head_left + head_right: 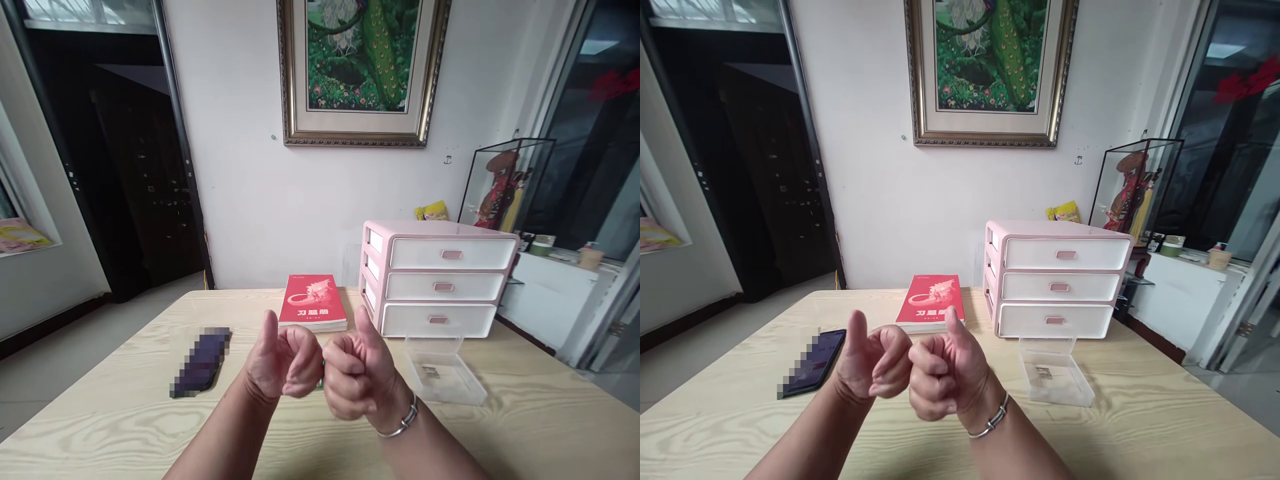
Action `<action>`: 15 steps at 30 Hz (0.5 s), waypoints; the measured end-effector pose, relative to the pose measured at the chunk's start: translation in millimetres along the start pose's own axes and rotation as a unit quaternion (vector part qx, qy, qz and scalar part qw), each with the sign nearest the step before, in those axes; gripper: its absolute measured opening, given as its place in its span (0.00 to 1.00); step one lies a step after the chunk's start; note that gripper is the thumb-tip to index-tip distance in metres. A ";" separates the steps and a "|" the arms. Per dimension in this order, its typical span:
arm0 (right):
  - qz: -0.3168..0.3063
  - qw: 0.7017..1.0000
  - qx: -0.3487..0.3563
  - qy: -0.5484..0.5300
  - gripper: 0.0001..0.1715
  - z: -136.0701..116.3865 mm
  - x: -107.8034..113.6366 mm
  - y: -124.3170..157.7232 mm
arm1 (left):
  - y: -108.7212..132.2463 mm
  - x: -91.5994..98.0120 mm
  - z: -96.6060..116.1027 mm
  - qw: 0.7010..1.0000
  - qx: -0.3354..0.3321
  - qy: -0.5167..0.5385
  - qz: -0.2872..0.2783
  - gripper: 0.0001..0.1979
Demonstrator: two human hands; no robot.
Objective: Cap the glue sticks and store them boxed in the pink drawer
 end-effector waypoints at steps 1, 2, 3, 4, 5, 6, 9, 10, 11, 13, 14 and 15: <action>-0.052 0.998 -0.002 -0.021 0.49 0.9 -5.7 -4.5 | -1.2 -8.7 2.9 0.999 0.006 0.006 -0.044 0.39; -0.093 0.995 -0.003 -0.037 0.50 1.9 -10.3 -8.3 | -2.0 -16.0 5.5 0.997 0.013 0.008 -0.077 0.40; -0.125 0.991 -0.004 -0.049 0.50 2.9 -14.2 -11.5 | -2.5 -21.6 8.0 0.995 0.021 0.008 -0.101 0.41; -0.152 0.987 -0.004 -0.055 0.51 3.5 -17.7 -14.4 | -2.8 -25.8 10.2 0.993 0.029 0.008 -0.116 0.41; -0.171 0.984 -0.004 -0.057 0.51 3.9 -20.8 -17.0 | -2.8 -28.9 12.1 0.991 0.038 0.009 -0.129 0.42; -0.177 0.983 -0.006 -0.055 0.50 4.0 -23.0 -19.6 | -2.6 -31.2 13.6 0.989 0.046 0.013 -0.140 0.42; -0.192 0.980 -0.016 -0.047 0.50 4.2 -28.5 -25.2 | -0.4 -35.7 15.9 0.982 0.061 0.033 -0.176 0.42; -0.204 0.977 -0.019 -0.051 0.49 4.7 -29.6 -25.8 | 0.7 -36.8 15.8 0.979 0.063 0.041 -0.190 0.41; -0.223 0.973 -0.022 -0.058 0.49 5.9 -29.9 -25.4 | 1.9 -37.8 15.3 0.976 0.066 0.048 -0.203 0.41; -0.248 0.967 -0.034 -0.054 0.48 11.5 -25.9 -22.3 | 4.3 -39.5 13.2 0.970 0.072 0.058 -0.224 0.41; -0.203 0.978 -0.045 -0.024 0.48 16.5 -18.0 -21.7 | 5.3 -40.0 12.0 0.968 0.075 0.061 -0.231 0.40; -0.133 0.989 -0.058 0.020 0.48 22.1 -7.3 -21.1 | 6.3 -40.4 10.7 0.966 0.078 0.063 -0.237 0.40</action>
Point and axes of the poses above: each hand's wrist, its own y-axis away from the middle knuckle, its own x-axis out of the back of the hand, z = x × y, the point moved 4 cm from there along -y, towards the middle knuckle, and after that the axes turned 2 degrees about -z, right-handed, at the moved point
